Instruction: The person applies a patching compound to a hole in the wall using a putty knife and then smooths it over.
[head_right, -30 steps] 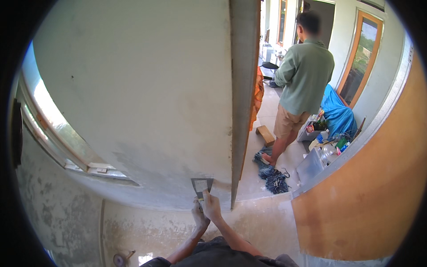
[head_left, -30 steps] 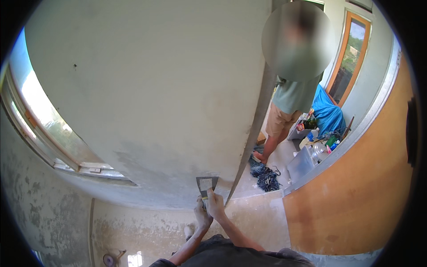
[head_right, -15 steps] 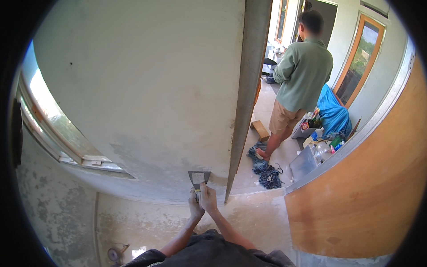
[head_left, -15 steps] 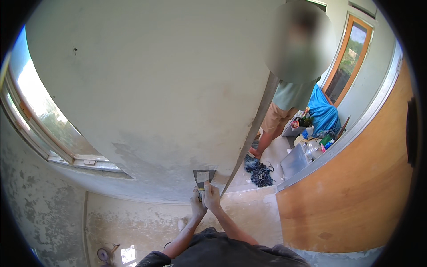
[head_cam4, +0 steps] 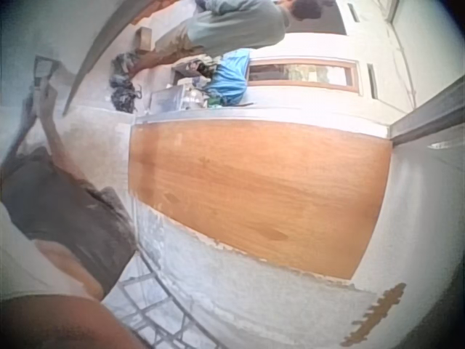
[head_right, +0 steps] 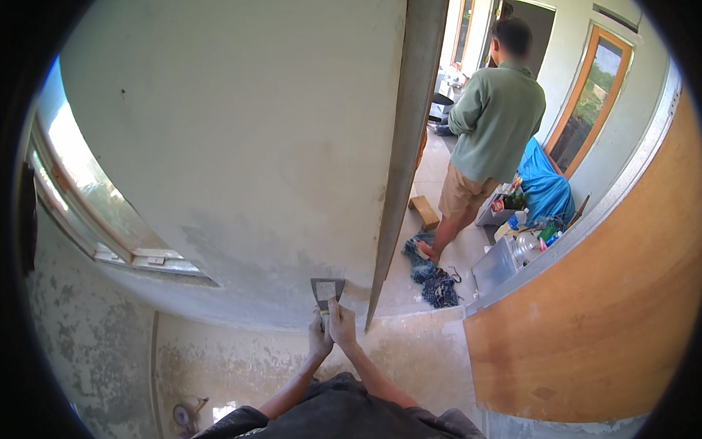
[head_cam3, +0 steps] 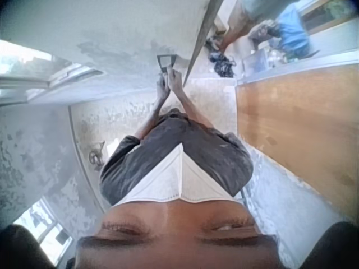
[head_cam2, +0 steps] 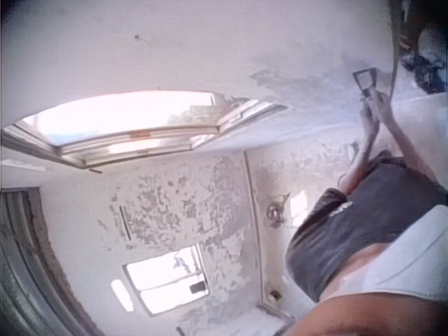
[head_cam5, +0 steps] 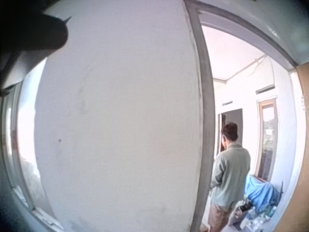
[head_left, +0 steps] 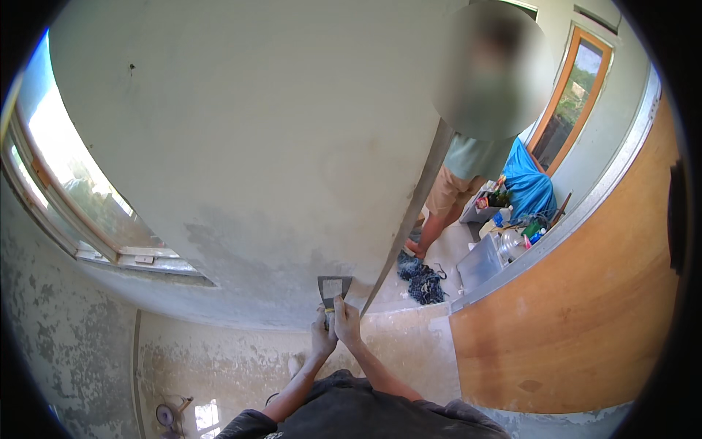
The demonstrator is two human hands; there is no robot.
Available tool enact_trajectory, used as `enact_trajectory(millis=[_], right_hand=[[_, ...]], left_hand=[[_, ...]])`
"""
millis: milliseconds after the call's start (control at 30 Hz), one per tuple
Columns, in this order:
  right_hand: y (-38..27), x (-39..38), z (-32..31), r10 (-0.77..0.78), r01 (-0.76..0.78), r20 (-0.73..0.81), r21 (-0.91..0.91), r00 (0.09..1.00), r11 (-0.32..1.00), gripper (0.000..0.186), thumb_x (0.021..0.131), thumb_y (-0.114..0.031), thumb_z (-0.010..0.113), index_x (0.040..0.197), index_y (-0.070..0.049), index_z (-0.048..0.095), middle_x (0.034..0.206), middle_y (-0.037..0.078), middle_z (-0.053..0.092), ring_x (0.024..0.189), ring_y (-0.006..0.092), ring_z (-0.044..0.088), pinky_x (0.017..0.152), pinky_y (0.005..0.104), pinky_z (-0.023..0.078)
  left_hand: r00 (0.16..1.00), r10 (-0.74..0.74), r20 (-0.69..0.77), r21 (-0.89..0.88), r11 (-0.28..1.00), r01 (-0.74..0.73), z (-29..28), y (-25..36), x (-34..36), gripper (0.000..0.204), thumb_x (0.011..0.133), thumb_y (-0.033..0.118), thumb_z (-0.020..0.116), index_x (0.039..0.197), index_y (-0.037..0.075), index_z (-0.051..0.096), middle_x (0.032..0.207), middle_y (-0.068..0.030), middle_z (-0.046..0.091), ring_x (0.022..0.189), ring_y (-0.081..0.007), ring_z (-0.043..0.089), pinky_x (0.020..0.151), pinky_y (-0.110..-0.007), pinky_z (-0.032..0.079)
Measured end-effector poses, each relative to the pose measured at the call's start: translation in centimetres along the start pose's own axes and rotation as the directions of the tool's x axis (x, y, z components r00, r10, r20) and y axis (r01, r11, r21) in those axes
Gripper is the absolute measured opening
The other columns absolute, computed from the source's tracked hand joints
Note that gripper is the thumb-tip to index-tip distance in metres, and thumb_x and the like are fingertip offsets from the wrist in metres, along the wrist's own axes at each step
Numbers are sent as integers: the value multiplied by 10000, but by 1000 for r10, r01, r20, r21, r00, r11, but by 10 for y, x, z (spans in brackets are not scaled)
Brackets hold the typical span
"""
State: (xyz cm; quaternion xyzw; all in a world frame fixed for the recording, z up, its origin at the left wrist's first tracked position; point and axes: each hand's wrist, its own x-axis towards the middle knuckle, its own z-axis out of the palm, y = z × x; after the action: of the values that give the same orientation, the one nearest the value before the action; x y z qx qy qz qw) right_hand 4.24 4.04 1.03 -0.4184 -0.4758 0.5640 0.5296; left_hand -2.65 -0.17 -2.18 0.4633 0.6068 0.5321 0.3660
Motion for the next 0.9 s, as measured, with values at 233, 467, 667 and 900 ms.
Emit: enact_trajectory(millis=[233, 467, 667, 900], right_hand=[[-13, -28, -3, 7, -3, 13, -267, 1000, 964, 426, 936, -287, 437, 755, 41, 639, 600, 131, 605, 520, 164, 571, 491, 297, 431], [-43, -39, -9, -84, 102, 58, -657, 995, 747, 409, 919, -284, 451, 743, 47, 615, 632, 224, 574, 572, 298, 613, 516, 387, 431], [-24, -55, -12, 136, -114, 98, -203, 986, 972, 403, 948, -309, 390, 903, 34, 597, 648, 90, 591, 515, 165, 548, 481, 320, 430], [14, -45, -29, 197, -234, 249, 129, 948, 964, 396, 965, -322, 356, 992, 7, 575, 740, 13, 575, 588, 47, 489, 513, 193, 409]], left_hand=[[991, -112, 72, -151, 981, 121, -19, 27, -34, 208, 902, 160, 485, 1014, -15, 493, 717, -96, 579, 649, -135, 559, 564, -281, 437], [991, 127, 49, 338, 931, -136, -29, 43, -61, 300, 870, 123, 546, 1113, -11, 433, 732, -49, 551, 608, -99, 519, 530, -264, 429], [960, -116, 256, -146, 977, 157, -32, 36, -68, 327, 914, 194, 492, 1162, -8, 427, 763, -27, 516, 636, -82, 487, 561, -247, 426], [889, -114, 443, -316, 908, 274, -40, 26, -55, 334, 946, 257, 435, 1166, 6, 423, 827, -28, 513, 708, -73, 482, 579, -218, 417]])
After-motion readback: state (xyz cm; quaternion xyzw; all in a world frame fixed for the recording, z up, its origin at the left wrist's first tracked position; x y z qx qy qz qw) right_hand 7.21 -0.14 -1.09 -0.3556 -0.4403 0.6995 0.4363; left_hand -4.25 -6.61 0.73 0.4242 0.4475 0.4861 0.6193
